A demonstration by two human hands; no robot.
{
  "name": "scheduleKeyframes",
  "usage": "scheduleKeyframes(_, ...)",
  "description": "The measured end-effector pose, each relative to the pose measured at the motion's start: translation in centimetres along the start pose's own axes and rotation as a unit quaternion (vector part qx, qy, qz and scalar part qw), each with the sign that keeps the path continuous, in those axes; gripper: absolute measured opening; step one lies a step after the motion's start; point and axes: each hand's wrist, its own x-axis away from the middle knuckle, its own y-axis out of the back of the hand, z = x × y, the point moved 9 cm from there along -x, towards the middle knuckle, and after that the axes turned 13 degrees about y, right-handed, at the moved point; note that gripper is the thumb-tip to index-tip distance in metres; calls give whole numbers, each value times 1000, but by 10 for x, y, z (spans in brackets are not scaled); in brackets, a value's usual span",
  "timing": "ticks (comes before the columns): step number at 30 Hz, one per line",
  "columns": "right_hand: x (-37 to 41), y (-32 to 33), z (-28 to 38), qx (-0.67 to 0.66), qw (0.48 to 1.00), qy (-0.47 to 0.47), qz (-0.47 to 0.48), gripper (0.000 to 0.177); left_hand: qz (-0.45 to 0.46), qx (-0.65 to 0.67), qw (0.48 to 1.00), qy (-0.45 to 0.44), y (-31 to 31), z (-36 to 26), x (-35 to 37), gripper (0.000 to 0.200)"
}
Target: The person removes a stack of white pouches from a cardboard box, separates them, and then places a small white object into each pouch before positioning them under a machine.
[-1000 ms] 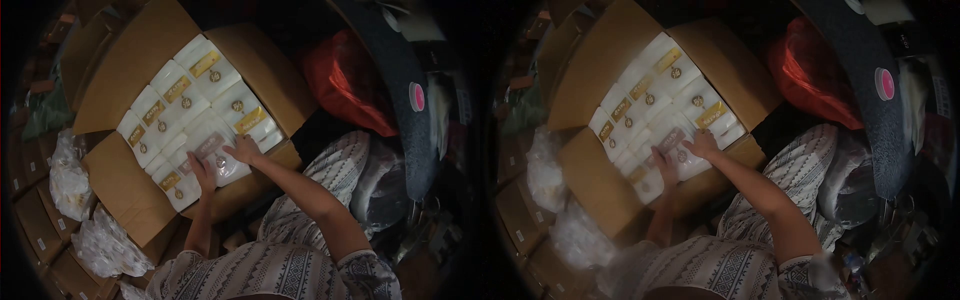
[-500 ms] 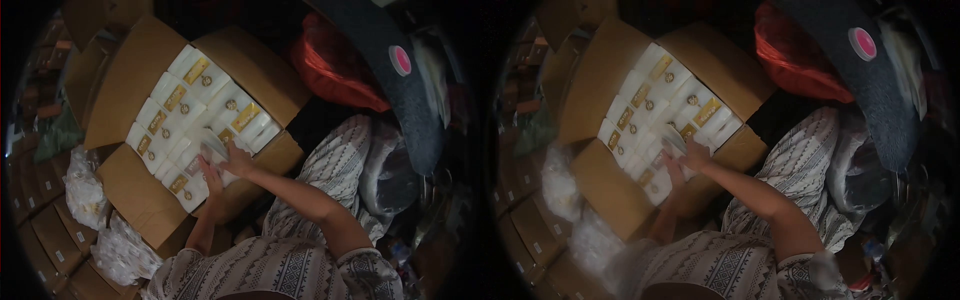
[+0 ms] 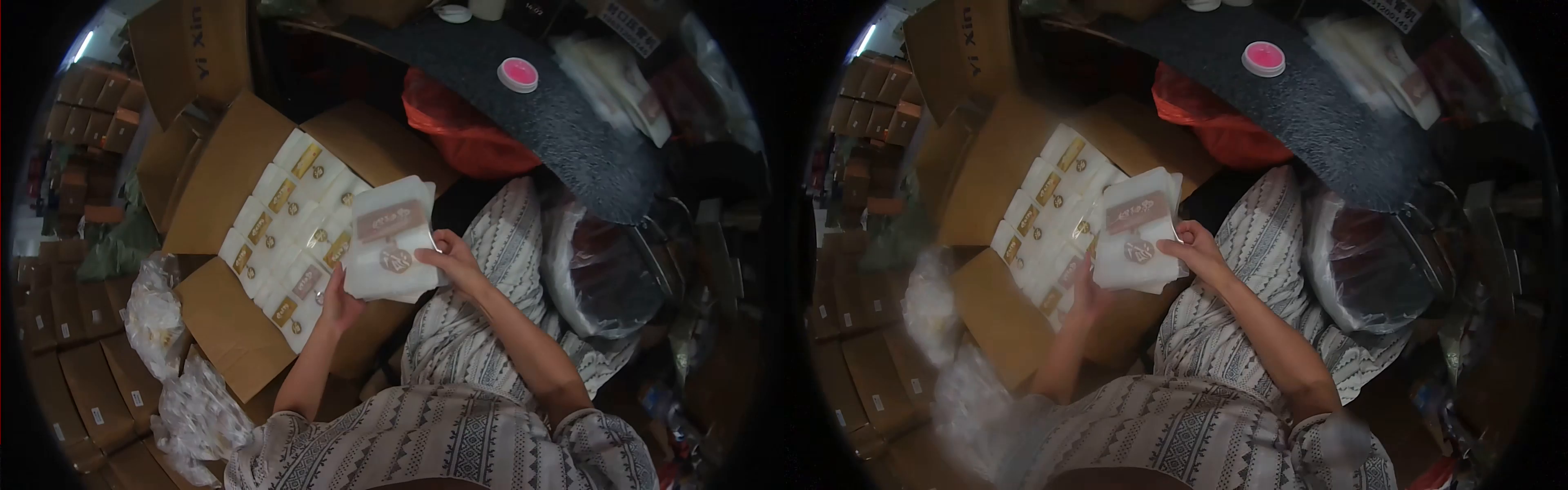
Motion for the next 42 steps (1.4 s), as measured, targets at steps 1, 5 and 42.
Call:
scheduleKeyframes(1, 9, 6, 23, -44, 999, 30, -5, 41, -2, -13, 1000, -14, -22, -3, 4, 63)
scheduleKeyframes(5, 51, 25, 109, -123, 980, 155, -30, 52, 160, -112, 965, -175, -123, -25, 38, 78)
scheduleKeyframes(42, 249, 148, 190, 30, 974, 209, -81, 39, 387, -18, 921, -33, -307, 120, 24, 79)
